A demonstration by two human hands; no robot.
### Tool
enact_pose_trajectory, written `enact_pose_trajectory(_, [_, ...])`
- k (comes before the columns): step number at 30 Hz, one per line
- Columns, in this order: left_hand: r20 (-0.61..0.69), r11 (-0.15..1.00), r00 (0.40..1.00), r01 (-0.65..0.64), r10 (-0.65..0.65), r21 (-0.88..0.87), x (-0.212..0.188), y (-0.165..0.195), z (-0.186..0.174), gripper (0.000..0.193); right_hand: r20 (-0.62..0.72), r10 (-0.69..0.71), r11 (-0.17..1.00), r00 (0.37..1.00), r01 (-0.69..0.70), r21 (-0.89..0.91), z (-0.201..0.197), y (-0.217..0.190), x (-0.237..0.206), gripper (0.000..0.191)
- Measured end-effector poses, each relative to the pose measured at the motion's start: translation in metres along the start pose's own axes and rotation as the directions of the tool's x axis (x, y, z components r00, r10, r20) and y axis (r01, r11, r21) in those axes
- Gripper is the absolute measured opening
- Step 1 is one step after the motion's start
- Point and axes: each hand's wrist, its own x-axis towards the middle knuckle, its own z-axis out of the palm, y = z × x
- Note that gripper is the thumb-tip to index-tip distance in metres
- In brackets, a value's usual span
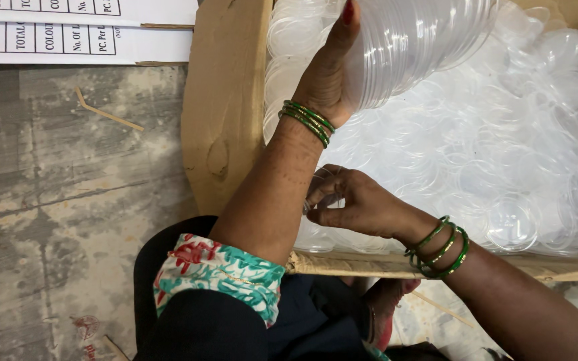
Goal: The person sits on the floor with a large cardboard box of clear plastic cups and lids on their lap. They pick up cups one at a time, count them, nest them into stacks, and place the stacks back into the box while another person nearby handles cups as well.
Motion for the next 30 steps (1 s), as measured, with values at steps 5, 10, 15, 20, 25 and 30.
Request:
enact_pose_trajectory(5, [0.094,0.999,0.996,0.001,0.003,-0.043,-0.002,0.004,0.002,0.112,-0.001,0.010,1.000,1.000,-0.010,-0.006,-0.001,0.000,0.000,0.017])
enact_pose_trajectory(10, [0.089,0.997,0.996,0.018,-0.011,-0.075,-0.002,0.005,0.001,0.112,0.015,-0.021,0.997,1.000,0.022,-0.076,-0.001,-0.005,0.001,0.016])
enact_pose_trajectory(15, [0.000,0.999,1.000,-0.002,0.002,-0.039,-0.003,0.001,-0.003,0.115,-0.026,-0.095,0.928,0.995,0.079,-0.365,0.005,-0.016,-0.001,0.018])
enact_pose_trajectory(20, [-0.031,0.999,0.999,0.025,-0.025,-0.024,-0.003,-0.001,-0.006,0.118,-0.029,-0.056,0.880,0.998,0.035,-0.473,0.013,-0.023,-0.002,0.041])
enact_pose_trajectory(25, [-0.035,1.000,0.999,0.022,-0.023,-0.019,-0.005,0.001,-0.007,0.120,0.036,-0.172,0.843,0.984,0.166,-0.511,0.016,-0.021,0.000,0.041])
enact_pose_trajectory(30, [-0.027,0.999,0.999,0.019,-0.020,-0.026,-0.008,0.004,-0.007,0.117,0.022,-0.169,0.793,0.985,0.149,-0.591,0.018,-0.016,0.001,0.031])
